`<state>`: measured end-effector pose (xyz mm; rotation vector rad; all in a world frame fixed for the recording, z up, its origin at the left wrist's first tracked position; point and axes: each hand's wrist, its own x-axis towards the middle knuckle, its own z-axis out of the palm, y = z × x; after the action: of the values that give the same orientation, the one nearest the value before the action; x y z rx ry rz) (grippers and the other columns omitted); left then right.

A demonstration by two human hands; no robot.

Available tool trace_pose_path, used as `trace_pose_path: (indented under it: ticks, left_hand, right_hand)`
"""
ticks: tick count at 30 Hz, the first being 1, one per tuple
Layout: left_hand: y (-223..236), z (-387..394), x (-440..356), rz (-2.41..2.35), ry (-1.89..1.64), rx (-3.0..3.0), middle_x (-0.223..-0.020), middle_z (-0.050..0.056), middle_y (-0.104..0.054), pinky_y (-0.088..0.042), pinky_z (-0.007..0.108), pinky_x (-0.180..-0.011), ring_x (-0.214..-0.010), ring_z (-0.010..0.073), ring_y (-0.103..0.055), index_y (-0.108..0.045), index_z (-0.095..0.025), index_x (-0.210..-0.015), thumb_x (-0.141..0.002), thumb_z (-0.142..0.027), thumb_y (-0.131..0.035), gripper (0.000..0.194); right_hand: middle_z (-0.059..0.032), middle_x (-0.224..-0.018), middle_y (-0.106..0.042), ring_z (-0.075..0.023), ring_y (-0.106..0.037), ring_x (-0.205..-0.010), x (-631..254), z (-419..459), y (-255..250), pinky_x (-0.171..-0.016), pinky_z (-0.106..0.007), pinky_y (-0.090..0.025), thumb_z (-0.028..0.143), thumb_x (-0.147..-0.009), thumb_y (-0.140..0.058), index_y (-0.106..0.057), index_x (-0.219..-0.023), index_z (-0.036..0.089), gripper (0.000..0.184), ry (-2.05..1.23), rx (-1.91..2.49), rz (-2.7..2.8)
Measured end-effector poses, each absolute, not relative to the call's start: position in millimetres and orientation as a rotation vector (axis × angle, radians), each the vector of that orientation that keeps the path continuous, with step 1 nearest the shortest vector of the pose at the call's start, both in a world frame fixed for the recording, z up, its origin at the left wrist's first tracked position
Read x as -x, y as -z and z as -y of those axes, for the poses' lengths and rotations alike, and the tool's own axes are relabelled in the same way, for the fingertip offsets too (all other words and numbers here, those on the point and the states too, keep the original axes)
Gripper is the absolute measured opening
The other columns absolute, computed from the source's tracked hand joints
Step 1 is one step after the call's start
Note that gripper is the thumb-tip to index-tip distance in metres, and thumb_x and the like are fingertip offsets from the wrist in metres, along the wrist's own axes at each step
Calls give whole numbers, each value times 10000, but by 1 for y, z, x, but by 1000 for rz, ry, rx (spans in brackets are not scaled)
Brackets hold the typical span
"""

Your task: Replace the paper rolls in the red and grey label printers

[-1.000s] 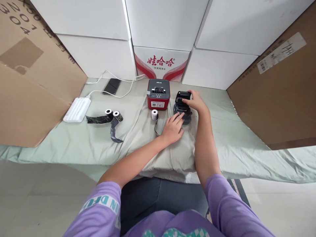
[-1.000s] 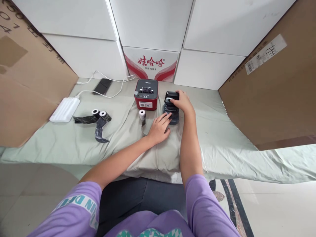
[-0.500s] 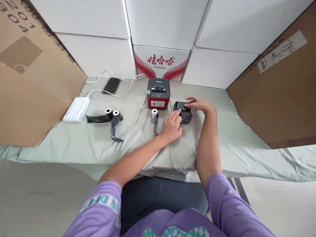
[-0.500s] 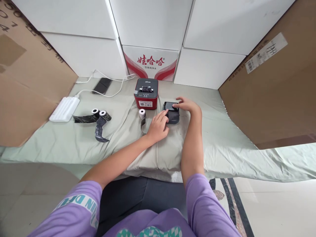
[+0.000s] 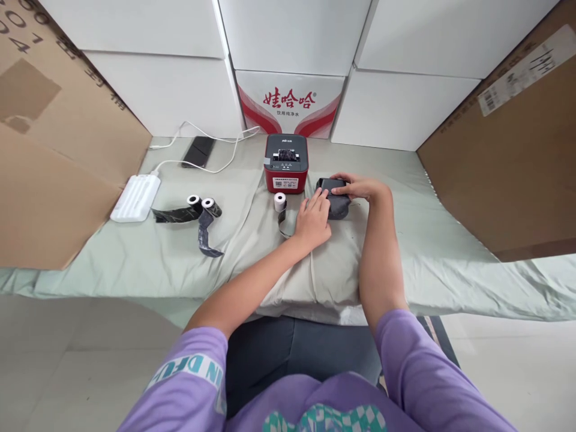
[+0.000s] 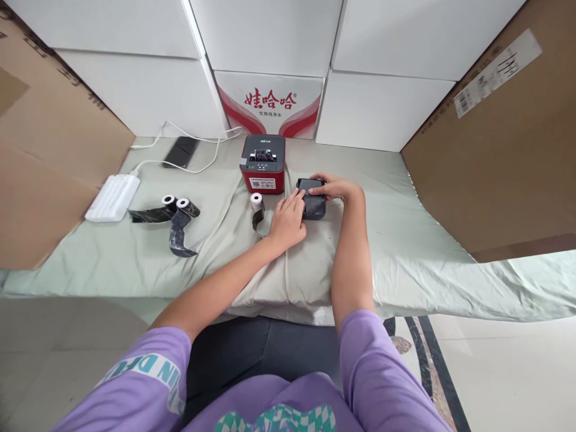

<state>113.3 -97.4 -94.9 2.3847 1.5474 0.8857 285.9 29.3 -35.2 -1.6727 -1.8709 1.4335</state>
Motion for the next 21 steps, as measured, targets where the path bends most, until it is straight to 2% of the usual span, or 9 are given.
trace_pose_path:
  ticks: [4, 8, 11, 13, 16, 19, 21]
  left_hand:
    - [95, 96, -114, -1553, -862, -2395, -1627, 189, -417, -281, 528, -1250, -1565, 282, -313, -551, -131, -1301, -752, -55, -527, 556]
    - [100, 95, -115, -1545, -899, -2401, -1616, 198, -431, -284, 537, -1251, -1553, 295, -338, -560, -136, -1276, -739, -47, -544, 545]
    - [92, 100, -115, -1494, -977, -2412, -1584, 206, -473, -348, 504, -1220, -1530, 294, -383, -581, -145, -1195, -739, -42, -544, 468]
    - [74, 106, -110, -1409, -1081, -2430, -1549, 182, -522, -420, 441, -1166, -1472, 267, -469, -585, -171, -1127, -762, -42, -526, 391]
    - [34, 101, -81, -1399, -1297, -2314, -1455, 118, -616, -455, 390, -1117, -1321, 228, -600, -566, -215, -1110, -815, -66, -512, 335]
    - [4, 64, -33, -1506, -1493, -1961, -1453, 84, -604, -437, 375, -1131, -1354, 222, -558, -535, -241, -1180, -820, -96, -551, 389]
    - [0, 25, -1, -1573, -1524, -1657, -1443, 69, -594, -410, 390, -1152, -1386, 229, -521, -532, -251, -1185, -776, -102, -593, 440]
  right_hand:
    - [-39, -1013, -661, -133, -580, -746, -287, -32, 36, -560, -224, -493, 301, -687, -911, -690, -1170, 238, 535, -1428, 1647, 1835]
    - [-26, -937, -674, -114, -542, -658, -290, -34, 47, -517, -230, -451, 304, -663, -916, -702, -1157, 235, 542, -1451, 1586, 1805]
    - [-22, -824, -668, -89, -455, -549, -291, -39, 68, -458, -232, -377, 410, -717, -855, -710, -1095, 201, 456, -1378, 1486, 1683]
    - [-26, -764, -646, -82, -402, -506, -289, -45, 86, -447, -239, -353, 513, -798, -738, -684, -999, 179, 393, -1109, 1436, 1435]
    - [-23, -744, -622, -116, -484, -572, -288, -58, 107, -531, -262, -441, 568, -822, -643, -617, -895, 197, 379, -733, 1385, 1174]
    - [-21, -735, -605, -153, -562, -670, -288, -68, 117, -631, -298, -506, 583, -808, -624, -578, -812, 216, 370, -658, 1367, 1206]
    - [-20, -725, -597, -157, -567, -679, -289, -71, 120, -648, -307, -513, 574, -812, -616, -560, -776, 220, 360, -662, 1353, 1221]
